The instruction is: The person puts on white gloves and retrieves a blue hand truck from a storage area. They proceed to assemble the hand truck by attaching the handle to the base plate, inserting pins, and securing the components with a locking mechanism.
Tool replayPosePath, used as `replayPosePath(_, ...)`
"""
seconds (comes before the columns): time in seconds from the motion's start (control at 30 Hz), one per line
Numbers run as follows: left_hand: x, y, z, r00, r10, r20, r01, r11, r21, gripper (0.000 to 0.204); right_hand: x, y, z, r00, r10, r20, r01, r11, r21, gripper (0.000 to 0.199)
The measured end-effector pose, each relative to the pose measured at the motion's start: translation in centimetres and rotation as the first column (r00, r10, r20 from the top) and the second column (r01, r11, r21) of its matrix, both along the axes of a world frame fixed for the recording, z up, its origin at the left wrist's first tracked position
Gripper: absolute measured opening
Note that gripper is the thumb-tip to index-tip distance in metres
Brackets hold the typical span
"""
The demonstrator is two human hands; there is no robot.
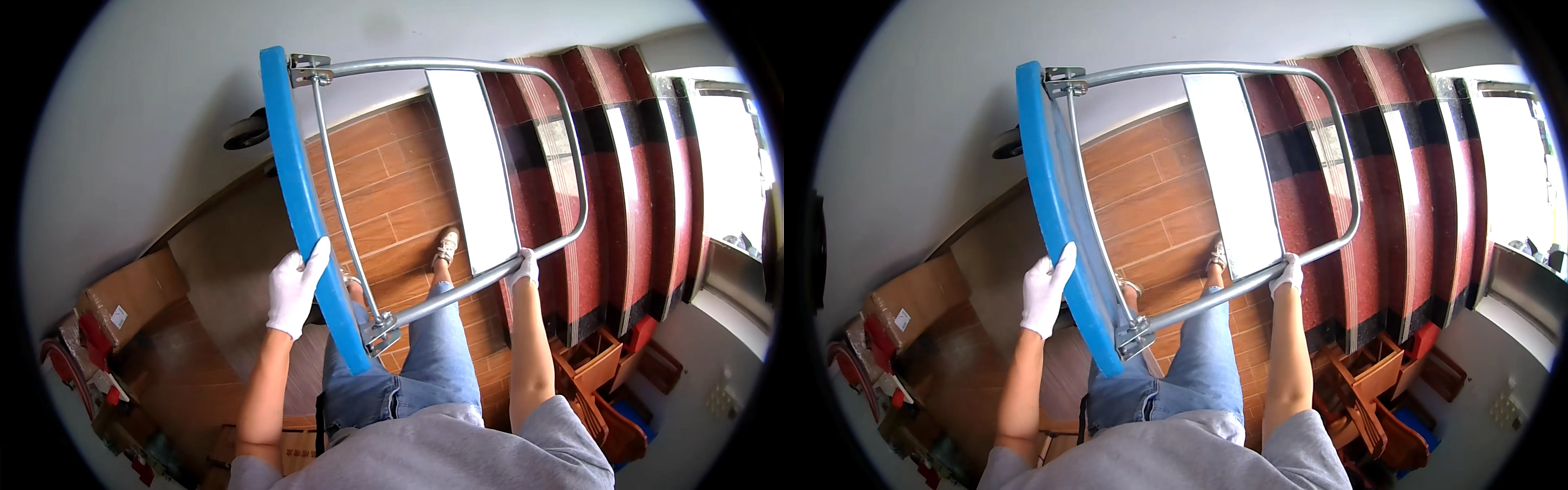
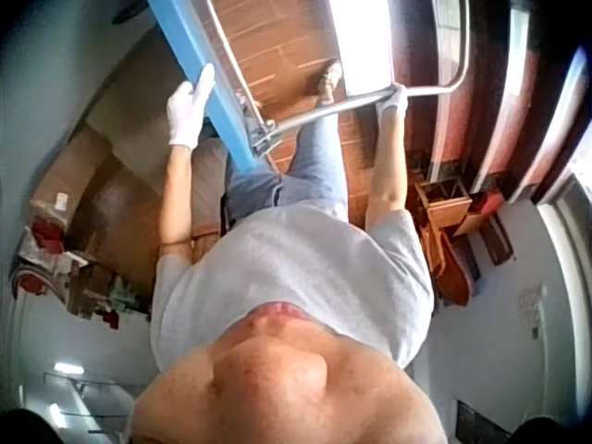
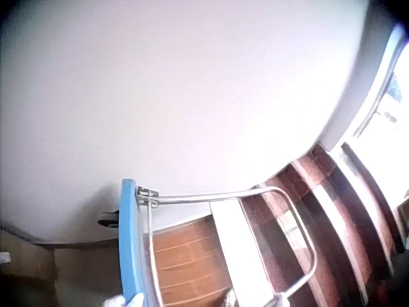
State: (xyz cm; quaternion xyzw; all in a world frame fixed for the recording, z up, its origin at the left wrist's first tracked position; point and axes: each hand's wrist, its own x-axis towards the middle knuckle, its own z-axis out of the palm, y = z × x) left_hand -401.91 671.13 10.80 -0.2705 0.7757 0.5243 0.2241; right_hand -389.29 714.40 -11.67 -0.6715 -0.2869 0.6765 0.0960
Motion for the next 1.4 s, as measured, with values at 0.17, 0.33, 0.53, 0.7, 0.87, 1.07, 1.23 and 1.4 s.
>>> replayPosePath(0.17,0.1,3.4,-0.3,1.000,0.021,-0.001,-0.021,0.998,-0.053,0.031,-0.3,1.4,-1.2,0.999,0.020,0.038,-0.022,0.999,0.043,0.015)
replayPosePath(0.33,0.7,7.0,-1.7,0.998,-0.051,-0.042,0.043,0.983,-0.178,0.036,-1.5,3.3,-1.4,0.995,-0.014,0.102,0.019,0.999,-0.044,0.014)
replayPosePath(0.53,-0.6,12.8,-0.6,0.985,-0.170,0.022,0.171,0.961,-0.216,0.044,-0.8,6.7,-5.8,0.980,0.092,0.177,-0.085,0.995,-0.045,0.018)
replayPosePath(0.7,-1.8,13.9,-1.7,0.973,-0.208,0.101,0.226,0.946,-0.232,0.042,-0.3,9.6,-13.7,0.962,0.138,0.236,-0.149,0.988,0.028,0.026)
replayPosePath(0.87,-1.5,15.0,-1.0,0.964,-0.237,0.121,0.262,0.928,-0.266,0.040,-2.0,9.9,-12.5,0.972,0.092,0.216,-0.097,0.995,0.015,0.026)
replayPosePath(1.07,-1.3,16.6,-2.3,0.975,-0.210,0.073,0.222,0.940,-0.258,0.044,-4.0,10.4,-9.5,0.932,0.197,0.304,-0.240,0.965,0.110,0.046)
replayPosePath(1.23,-2.1,16.6,-1.8,0.979,-0.189,0.072,0.201,0.946,-0.255,0.044,-3.5,9.0,-6.9,0.949,0.131,0.288,-0.217,0.932,0.290,0.047)
replayPosePath(1.4,-2.2,17.0,-0.1,0.983,-0.146,0.114,0.169,0.959,-0.229,0.040,-4.2,8.9,-5.0,0.935,0.103,0.339,-0.220,0.918,0.329,0.045)
